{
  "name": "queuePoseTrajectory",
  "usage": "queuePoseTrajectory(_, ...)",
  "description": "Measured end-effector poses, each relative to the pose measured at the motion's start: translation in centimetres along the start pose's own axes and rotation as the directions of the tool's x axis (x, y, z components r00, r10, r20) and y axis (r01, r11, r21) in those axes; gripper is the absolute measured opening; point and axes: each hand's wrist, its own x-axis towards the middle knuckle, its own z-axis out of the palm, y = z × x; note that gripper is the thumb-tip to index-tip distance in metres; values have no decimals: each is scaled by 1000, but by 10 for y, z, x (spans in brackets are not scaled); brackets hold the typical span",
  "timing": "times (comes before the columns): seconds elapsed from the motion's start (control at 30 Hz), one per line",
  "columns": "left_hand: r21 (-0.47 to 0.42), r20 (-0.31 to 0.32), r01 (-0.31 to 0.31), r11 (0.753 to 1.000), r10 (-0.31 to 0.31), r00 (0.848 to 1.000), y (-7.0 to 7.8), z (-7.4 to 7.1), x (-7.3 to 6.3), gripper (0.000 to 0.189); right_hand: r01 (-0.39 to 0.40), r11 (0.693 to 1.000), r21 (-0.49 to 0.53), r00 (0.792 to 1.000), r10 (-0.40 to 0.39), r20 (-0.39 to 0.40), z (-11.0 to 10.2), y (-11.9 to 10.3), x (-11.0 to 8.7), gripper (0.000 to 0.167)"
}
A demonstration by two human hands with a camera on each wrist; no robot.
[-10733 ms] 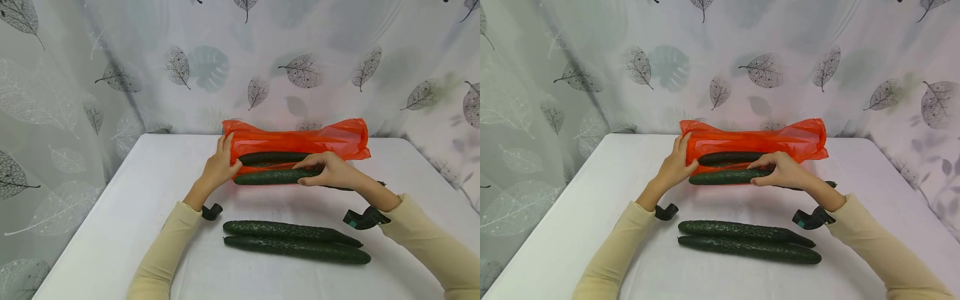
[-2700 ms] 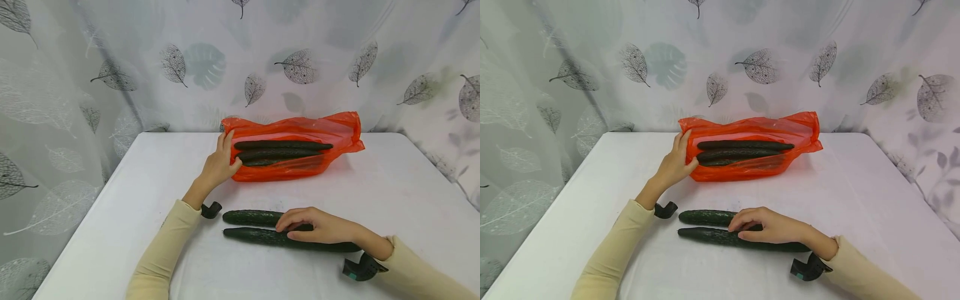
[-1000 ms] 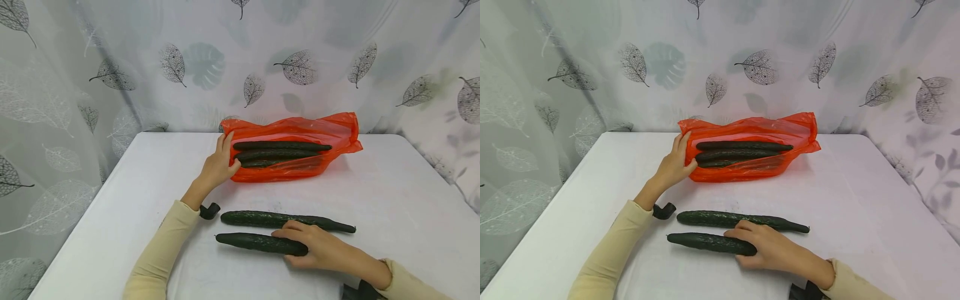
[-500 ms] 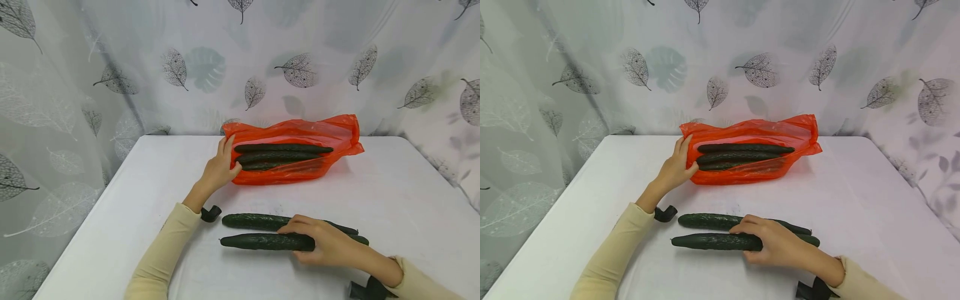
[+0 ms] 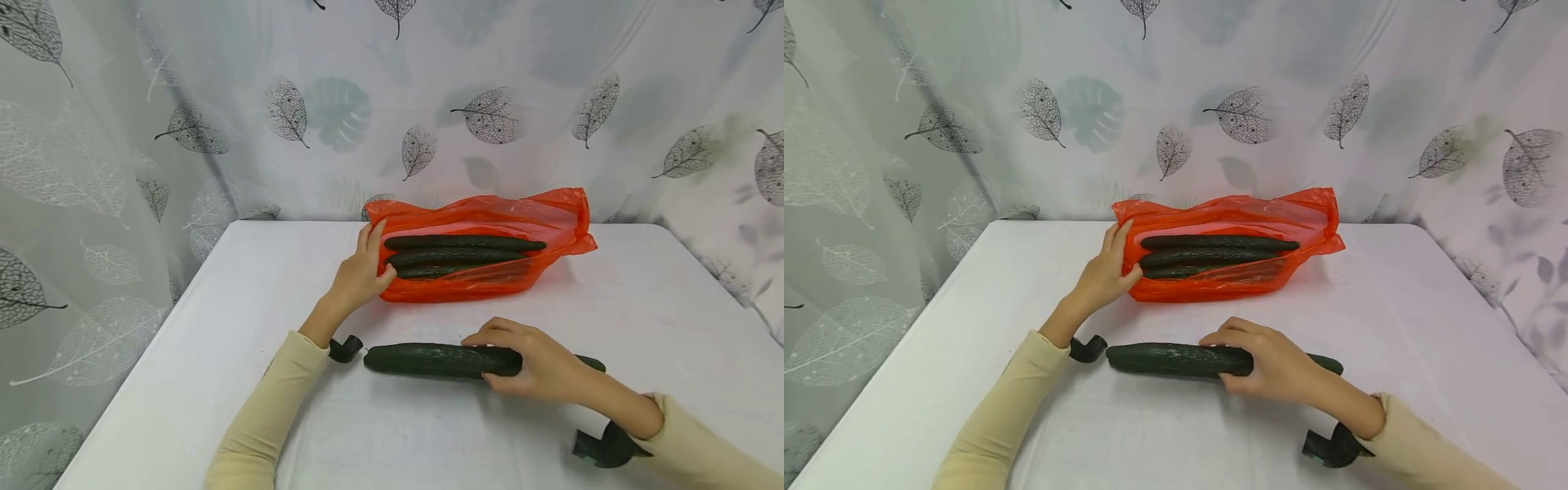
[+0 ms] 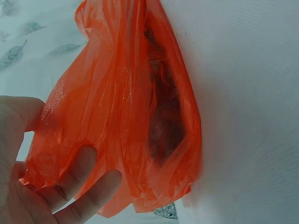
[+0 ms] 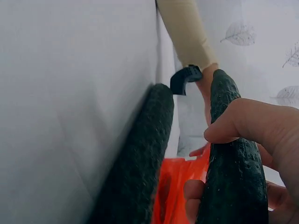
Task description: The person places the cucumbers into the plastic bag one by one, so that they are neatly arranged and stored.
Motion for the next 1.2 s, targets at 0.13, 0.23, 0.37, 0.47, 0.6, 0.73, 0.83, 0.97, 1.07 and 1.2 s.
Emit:
queuePoseTrajectory(0.13, 10, -5, 0, 1000, 0, 1000, -1, -1, 0, 76, -17, 999, -42, 1000, 16, -15, -7, 7, 8, 50)
queuePoseTrajectory(0.23, 9, -12, -4, 1000, 4, 1000, -1, -3, 0, 76, -17, 997, -75, 999, 15, -29, -12, 13, 14, 49)
queuePoseTrajectory(0.37, -4, -19, -11, 1000, 11, 1000, 0, -5, 0, 76, -17, 995, -96, 999, 12, -47, -17, 18, 20, 50)
queuePoseTrajectory(0.47, -8, -25, -18, 1000, 17, 1000, 0, -6, 0, 76, -22, 993, -117, 998, 15, -64, -21, 20, 23, 50)
queuePoseTrajectory(0.6, -1, -27, -23, 1000, 23, 999, 0, -6, 1, 75, -17, 987, -162, 996, 2, -95, -26, 24, 27, 49)
queuePoseTrajectory(0.73, 4, -21, -20, 1000, 20, 1000, -1, -7, 2, 75, -11, 982, -186, 993, -11, -119, -30, 30, 32, 48)
queuePoseTrajectory(0.83, -3, -9, -9, 1000, 9, 1000, 0, -8, 2, 75, -17, 982, -187, 992, -7, -126, -32, 35, 36, 48)
queuePoseTrajectory(0.97, 1, 4, 6, 1000, -6, 1000, 0, -8, 2, 76, -36, 983, -181, 991, 12, -131, -36, 40, 43, 48)
queuePoseTrajectory(1.07, 9, 0, 6, 1000, -6, 1000, 1, -9, 1, 78, -60, 982, -181, 991, 36, -133, -38, 45, 48, 47)
queuePoseTrajectory(1.2, 5, -1, 0, 1000, 0, 1000, 1, -9, -1, 78, -101, 979, -178, 989, 80, -124, -42, 51, 54, 46)
